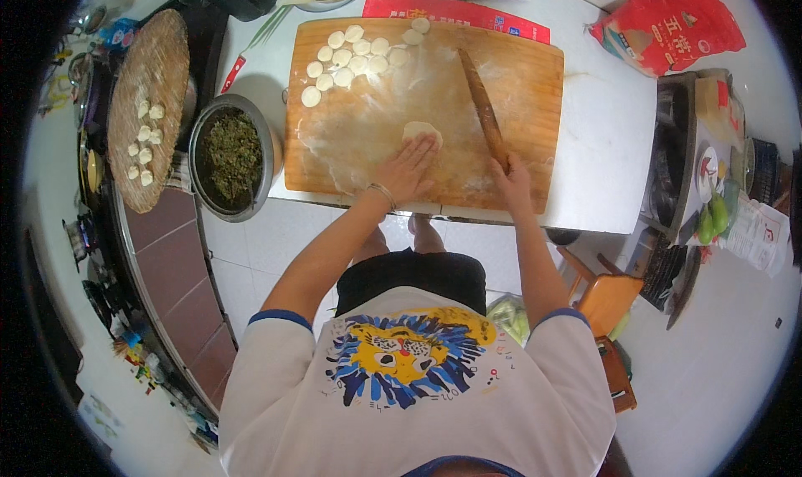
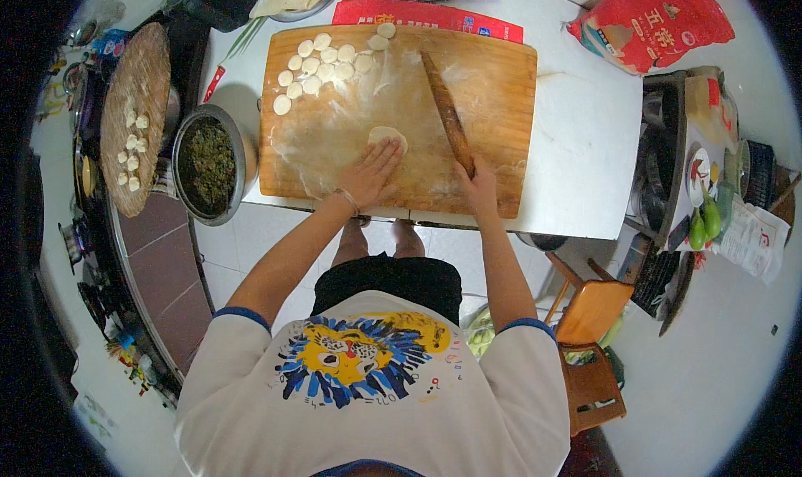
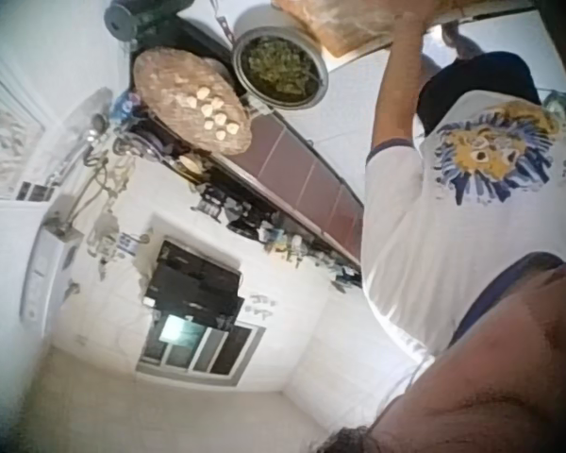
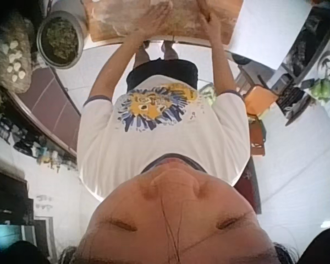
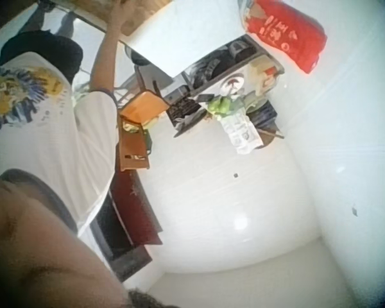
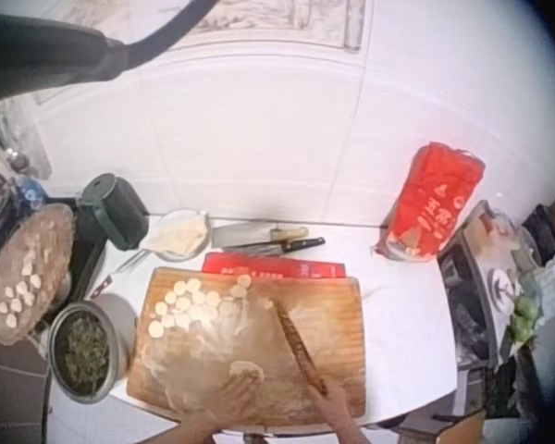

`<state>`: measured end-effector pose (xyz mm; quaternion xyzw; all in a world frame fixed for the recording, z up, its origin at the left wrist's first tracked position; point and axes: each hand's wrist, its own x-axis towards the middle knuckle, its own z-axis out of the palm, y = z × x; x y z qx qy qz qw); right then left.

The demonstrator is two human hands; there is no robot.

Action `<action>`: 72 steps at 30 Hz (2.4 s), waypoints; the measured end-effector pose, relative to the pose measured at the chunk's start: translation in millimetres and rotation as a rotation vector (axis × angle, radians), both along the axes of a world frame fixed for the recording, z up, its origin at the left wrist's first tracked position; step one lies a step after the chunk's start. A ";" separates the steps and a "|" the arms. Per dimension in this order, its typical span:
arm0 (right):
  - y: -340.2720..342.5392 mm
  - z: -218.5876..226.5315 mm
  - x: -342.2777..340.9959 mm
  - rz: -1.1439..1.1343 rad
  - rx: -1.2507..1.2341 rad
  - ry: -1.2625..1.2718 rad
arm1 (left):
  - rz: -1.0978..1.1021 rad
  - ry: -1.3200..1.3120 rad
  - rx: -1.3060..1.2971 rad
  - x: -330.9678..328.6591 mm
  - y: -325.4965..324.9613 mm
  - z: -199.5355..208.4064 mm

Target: The person fills small dough circles with a green mixture from a pot, folds them into dumplings, and places them on a woven tray. They also roll out additional dough circles using a rolling pin on a floured wooden board.

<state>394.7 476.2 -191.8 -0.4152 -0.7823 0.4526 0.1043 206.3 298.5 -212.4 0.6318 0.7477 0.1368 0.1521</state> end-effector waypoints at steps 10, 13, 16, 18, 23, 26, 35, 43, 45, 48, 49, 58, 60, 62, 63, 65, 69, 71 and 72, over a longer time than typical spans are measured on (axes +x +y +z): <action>-2.7 -2.0 -3.2 0.178 0.172 -0.050 | -0.018 -0.111 -0.065 -8.5 -11.2 2.3; -0.7 7.7 -11.8 0.258 0.265 -0.094 | 0.083 -0.172 0.152 -13.1 -27.7 19.4; -2.0 9.4 -12.5 0.357 0.323 -0.140 | -0.027 -0.106 -0.044 -5.9 -48.0 14.1; -2.1 7.6 -17.9 0.411 0.367 -0.168 | -0.002 -0.089 -0.024 -3.9 -56.9 16.3; -15.5 24.9 -29.3 0.613 0.520 -0.282 | 0.273 -0.014 0.197 -5.8 -84.5 6.6; -32.6 26.3 -38.2 0.773 0.457 -0.353 | 0.344 0.056 0.097 -14.5 -95.1 1.6; -25.0 29.6 -82.9 0.569 0.858 -0.242 | 0.305 0.051 0.022 -68.5 -46.6 11.3; -62.5 -6.5 -39.4 0.660 0.666 -0.129 | 0.112 0.076 0.062 -28.7 -96.0 30.6; -65.1 -11.2 -38.5 0.646 0.624 -0.088 | -0.039 0.009 0.115 -29.3 -77.1 38.7; -63.7 -8.6 -40.1 0.623 0.614 -0.050 | 0.331 -0.055 -0.030 -26.8 -49.4 44.9; -63.9 -5.8 -40.2 0.618 0.611 -0.048 | 0.552 -0.069 -0.118 -27.7 -41.7 46.2; -63.4 0.5 -33.6 0.609 0.667 0.009 | 0.324 -0.641 -0.390 -61.4 5.6 7.1; -59.7 0.6 -31.5 0.609 0.663 0.002 | 0.170 -0.741 -0.541 -70.4 12.6 6.2; -55.2 1.0 -27.5 0.603 0.654 -0.015 | 0.088 -0.802 -0.608 -70.4 16.9 11.7; -53.4 2.5 -26.2 0.595 0.662 -0.003 | 0.085 -0.815 -0.600 -69.0 18.7 18.8; -48.8 7.7 -24.2 0.580 0.677 0.023 | 0.080 -0.847 -0.578 -66.0 21.4 23.9; -39.2 15.8 -21.4 0.571 0.665 -0.012 | 0.074 -0.906 -0.557 -61.3 26.6 30.0; -34.1 23.8 -18.2 0.588 0.654 -0.010 | 0.098 -0.863 -0.536 -58.5 30.7 32.3; -32.7 22.2 -15.7 0.582 0.661 -0.008 | 0.124 -0.809 -0.511 -57.0 33.2 32.1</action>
